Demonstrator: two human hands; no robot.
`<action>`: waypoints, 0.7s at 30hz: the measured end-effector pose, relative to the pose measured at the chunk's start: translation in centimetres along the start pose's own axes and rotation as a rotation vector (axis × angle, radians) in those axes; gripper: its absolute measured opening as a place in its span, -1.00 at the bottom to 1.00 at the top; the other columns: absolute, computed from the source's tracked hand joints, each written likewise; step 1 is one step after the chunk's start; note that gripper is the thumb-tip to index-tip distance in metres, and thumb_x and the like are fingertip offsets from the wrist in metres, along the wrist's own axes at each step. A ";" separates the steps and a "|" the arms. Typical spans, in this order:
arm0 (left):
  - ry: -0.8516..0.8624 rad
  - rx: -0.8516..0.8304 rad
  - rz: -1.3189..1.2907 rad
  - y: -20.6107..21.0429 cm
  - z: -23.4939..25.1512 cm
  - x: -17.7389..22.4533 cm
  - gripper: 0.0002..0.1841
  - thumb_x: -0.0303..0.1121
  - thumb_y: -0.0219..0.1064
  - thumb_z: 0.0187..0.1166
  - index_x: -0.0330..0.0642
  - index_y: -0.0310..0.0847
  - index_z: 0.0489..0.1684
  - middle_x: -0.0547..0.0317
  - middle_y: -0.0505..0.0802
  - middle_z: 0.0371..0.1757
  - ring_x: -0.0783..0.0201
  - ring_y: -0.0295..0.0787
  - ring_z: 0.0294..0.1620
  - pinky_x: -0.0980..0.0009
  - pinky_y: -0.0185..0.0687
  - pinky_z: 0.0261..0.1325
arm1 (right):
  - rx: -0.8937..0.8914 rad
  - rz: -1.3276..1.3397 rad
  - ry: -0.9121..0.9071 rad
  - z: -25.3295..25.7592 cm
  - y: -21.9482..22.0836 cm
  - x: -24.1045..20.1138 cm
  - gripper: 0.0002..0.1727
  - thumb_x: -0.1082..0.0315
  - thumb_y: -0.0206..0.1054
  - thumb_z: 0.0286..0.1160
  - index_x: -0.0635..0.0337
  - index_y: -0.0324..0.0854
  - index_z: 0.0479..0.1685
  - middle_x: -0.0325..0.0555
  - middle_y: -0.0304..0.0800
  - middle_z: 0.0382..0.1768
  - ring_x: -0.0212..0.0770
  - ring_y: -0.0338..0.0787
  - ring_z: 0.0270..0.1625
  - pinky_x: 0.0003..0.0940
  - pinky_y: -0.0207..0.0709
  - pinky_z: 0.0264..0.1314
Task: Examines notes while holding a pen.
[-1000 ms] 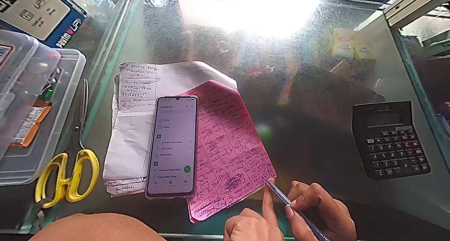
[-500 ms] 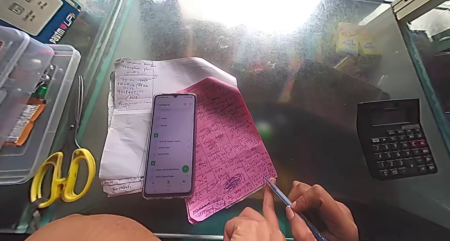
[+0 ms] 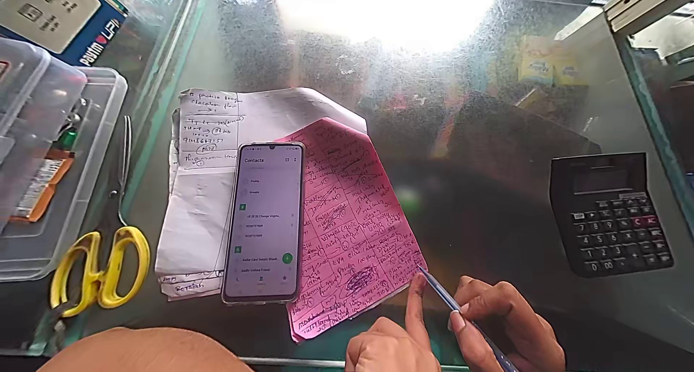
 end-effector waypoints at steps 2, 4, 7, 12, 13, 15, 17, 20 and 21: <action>-0.007 -0.031 -0.022 -0.1 0.0 0.0 -0.37 -0.60 -0.05 0.70 -0.30 0.03 0.84 -0.09 0.72 -0.54 0.02 0.73 -0.57 0.29 0.50 -0.50 | 0.030 -0.016 0.016 0.0 -0.1 0.0 -0.92 0.27 0.30 0.54 0.01 0.52 -0.18 -0.42 0.66 -0.35 -0.70 0.67 -0.27 -0.85 0.51 -0.20; -0.016 -0.021 -0.021 -0.1 0.0 0.0 -0.37 -0.59 -0.04 0.70 -0.28 0.04 0.85 -0.09 0.73 -0.55 0.01 0.74 -0.57 0.29 0.50 -0.50 | 0.035 -0.024 0.021 0.0 -0.2 0.0 -0.92 0.25 0.31 0.55 0.00 0.53 -0.18 -0.43 0.66 -0.36 -0.71 0.67 -0.27 -0.86 0.52 -0.20; -0.019 -0.010 -0.010 0.0 0.0 0.0 -0.37 -0.59 -0.04 0.69 -0.27 0.06 0.84 -0.06 0.71 -0.57 0.03 0.72 -0.59 0.31 0.48 -0.52 | 0.034 -0.024 0.021 0.0 -0.2 0.0 -0.92 0.27 0.31 0.51 0.01 0.52 -0.20 -0.42 0.66 -0.37 -0.71 0.68 -0.27 -0.86 0.51 -0.21; -0.007 0.018 0.012 0.1 0.0 0.0 -0.37 -0.61 -0.02 0.67 -0.29 0.10 0.82 -0.04 0.70 -0.60 0.06 0.70 -0.64 0.33 0.46 -0.56 | 0.031 0.001 0.015 -0.1 -0.3 -0.1 -0.92 0.28 0.31 0.51 0.03 0.53 -0.22 -0.40 0.66 -0.39 -0.69 0.67 -0.29 -0.85 0.51 -0.24; -0.007 0.009 0.015 0.1 0.0 0.0 -0.38 -0.61 -0.03 0.68 -0.30 0.09 0.83 -0.04 0.70 -0.59 0.06 0.70 -0.63 0.33 0.46 -0.55 | 0.029 0.005 0.011 -0.1 -0.3 -0.1 -0.92 0.27 0.32 0.51 0.03 0.53 -0.22 -0.39 0.66 -0.40 -0.69 0.67 -0.31 -0.85 0.51 -0.25; -0.010 0.009 0.011 0.2 0.1 0.0 -0.38 -0.59 -0.03 0.69 -0.29 0.10 0.82 -0.03 0.71 -0.58 0.08 0.70 -0.62 0.34 0.46 -0.55 | 0.012 0.021 -0.003 -0.2 -0.3 -0.1 -0.91 0.27 0.32 0.51 0.04 0.53 -0.22 -0.37 0.64 -0.40 -0.67 0.66 -0.32 -0.83 0.49 -0.26; 0.009 -0.080 -0.045 -0.1 0.2 0.0 -0.38 -0.62 -0.08 0.71 -0.36 -0.02 0.84 -0.12 0.75 -0.46 0.04 0.74 -0.54 0.30 0.51 -0.49 | -0.017 0.044 -0.020 -0.3 -0.3 -0.1 -0.90 0.29 0.32 0.51 0.06 0.51 -0.23 -0.33 0.63 -0.41 -0.63 0.66 -0.33 -0.83 0.48 -0.28; -0.006 -0.110 -0.066 -0.1 0.2 -0.1 -0.38 -0.62 -0.09 0.72 -0.36 -0.04 0.85 -0.16 0.77 -0.42 0.02 0.77 -0.49 0.27 0.55 -0.44 | -0.053 0.068 -0.046 -0.2 -0.2 0.0 -0.89 0.32 0.32 0.51 0.10 0.49 -0.25 -0.27 0.60 -0.43 -0.59 0.63 -0.35 -0.81 0.45 -0.29; -0.015 -0.075 -0.039 0.0 0.1 0.0 -0.39 -0.61 -0.07 0.71 -0.35 0.03 0.83 -0.12 0.75 -0.48 0.02 0.76 -0.53 0.29 0.52 -0.47 | -0.058 0.068 -0.050 -0.2 -0.2 -0.1 -0.89 0.32 0.32 0.50 0.11 0.49 -0.26 -0.26 0.59 -0.44 -0.59 0.63 -0.35 -0.81 0.45 -0.29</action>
Point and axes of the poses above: each hand's wrist, its own z-axis towards the middle knuckle, its own y-axis out of the palm, x = y × z, the point moved 2 cm from there along z, towards the middle knuckle
